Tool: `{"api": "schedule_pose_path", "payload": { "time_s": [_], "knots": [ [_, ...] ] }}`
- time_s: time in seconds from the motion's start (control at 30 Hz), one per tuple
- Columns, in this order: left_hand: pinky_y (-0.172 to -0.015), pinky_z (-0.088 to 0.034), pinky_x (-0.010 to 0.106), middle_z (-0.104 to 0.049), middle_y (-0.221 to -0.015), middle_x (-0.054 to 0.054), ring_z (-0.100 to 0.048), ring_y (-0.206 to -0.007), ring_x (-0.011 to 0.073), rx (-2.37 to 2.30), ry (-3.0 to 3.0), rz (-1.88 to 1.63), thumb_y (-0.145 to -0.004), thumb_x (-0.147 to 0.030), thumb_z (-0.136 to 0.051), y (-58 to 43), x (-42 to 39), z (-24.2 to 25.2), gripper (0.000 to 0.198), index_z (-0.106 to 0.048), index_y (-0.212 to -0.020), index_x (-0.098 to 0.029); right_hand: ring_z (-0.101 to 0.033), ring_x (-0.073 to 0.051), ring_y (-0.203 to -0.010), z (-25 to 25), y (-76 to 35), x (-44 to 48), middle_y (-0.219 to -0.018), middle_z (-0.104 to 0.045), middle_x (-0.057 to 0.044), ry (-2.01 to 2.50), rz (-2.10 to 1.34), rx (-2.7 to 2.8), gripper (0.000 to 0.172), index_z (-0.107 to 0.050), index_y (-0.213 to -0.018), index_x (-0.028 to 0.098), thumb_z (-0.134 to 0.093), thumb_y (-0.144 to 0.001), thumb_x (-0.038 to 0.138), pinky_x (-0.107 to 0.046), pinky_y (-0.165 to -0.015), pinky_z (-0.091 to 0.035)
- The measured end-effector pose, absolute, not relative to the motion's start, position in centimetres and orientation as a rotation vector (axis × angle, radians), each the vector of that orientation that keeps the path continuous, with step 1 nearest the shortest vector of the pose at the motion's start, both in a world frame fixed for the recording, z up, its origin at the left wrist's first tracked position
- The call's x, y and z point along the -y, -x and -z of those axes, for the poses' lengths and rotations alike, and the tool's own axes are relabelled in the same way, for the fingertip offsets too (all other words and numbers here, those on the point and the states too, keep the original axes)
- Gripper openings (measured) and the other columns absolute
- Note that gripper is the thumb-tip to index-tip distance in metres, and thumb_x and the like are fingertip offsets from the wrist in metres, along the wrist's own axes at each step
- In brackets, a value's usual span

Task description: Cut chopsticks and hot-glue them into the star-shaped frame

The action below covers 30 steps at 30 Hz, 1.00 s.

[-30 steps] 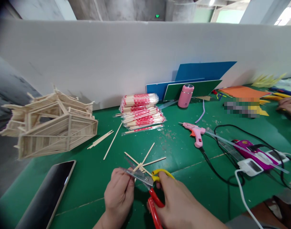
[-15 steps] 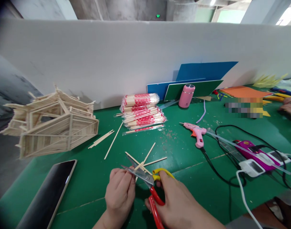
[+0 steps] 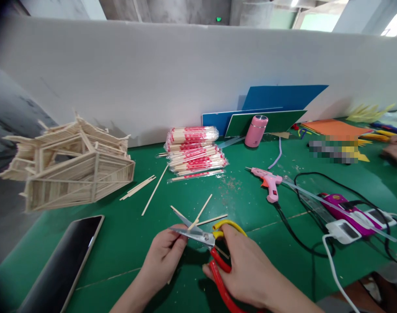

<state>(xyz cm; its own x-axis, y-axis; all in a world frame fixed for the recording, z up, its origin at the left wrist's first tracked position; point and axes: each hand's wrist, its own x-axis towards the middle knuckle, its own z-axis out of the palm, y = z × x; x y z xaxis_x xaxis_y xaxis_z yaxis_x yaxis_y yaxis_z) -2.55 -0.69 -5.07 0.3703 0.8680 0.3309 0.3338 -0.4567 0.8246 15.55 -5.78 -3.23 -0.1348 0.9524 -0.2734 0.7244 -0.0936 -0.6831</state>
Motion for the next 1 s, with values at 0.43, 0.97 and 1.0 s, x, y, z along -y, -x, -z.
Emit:
{"api": "schedule_pose_path", "payload": {
  "time_s": [0.43,0.97,1.0],
  "knots": [
    [-0.053,-0.039,0.025,-0.056,-0.059,0.002,-0.048,-0.055,0.012,-1.155,-2.368,-1.371,-0.076,-0.006,-0.041,2.0,1.7,6.0,0.019,-0.053,-0.066,-0.016,-0.051,-0.014,-0.067,2.4,-14.5,6.1,-0.079,-0.059,0.001,1.821,-1.202,1.837,0.024,-0.045,-0.086,0.022,-0.055,-0.07,0.036,-0.022,-0.057,-0.036],
    [-0.058,-0.039,0.028,-0.052,-0.057,0.001,-0.047,-0.056,0.0123,-1.151,-2.44,-1.453,-0.075,-0.002,-0.046,2.2,1.4,6.5,0.018,-0.053,-0.065,-0.016,-0.051,-0.013,-0.067,2.6,-14.4,6.2,-0.079,-0.058,0.003,1.733,-1.276,1.778,0.033,-0.042,-0.097,0.023,-0.056,-0.071,0.038,-0.021,-0.061,-0.039],
    [-0.058,-0.039,0.028,-0.052,-0.057,0.001,-0.047,-0.055,0.0121,-1.161,-2.435,-1.453,-0.075,-0.002,-0.046,2.2,1.4,6.5,0.018,-0.053,-0.065,-0.016,-0.051,-0.013,-0.067,2.6,-14.4,6.2,-0.079,-0.059,0.003,1.736,-1.287,1.77,0.033,-0.042,-0.097,0.023,-0.056,-0.071,0.038,-0.021,-0.061,-0.039]
  ]
}}
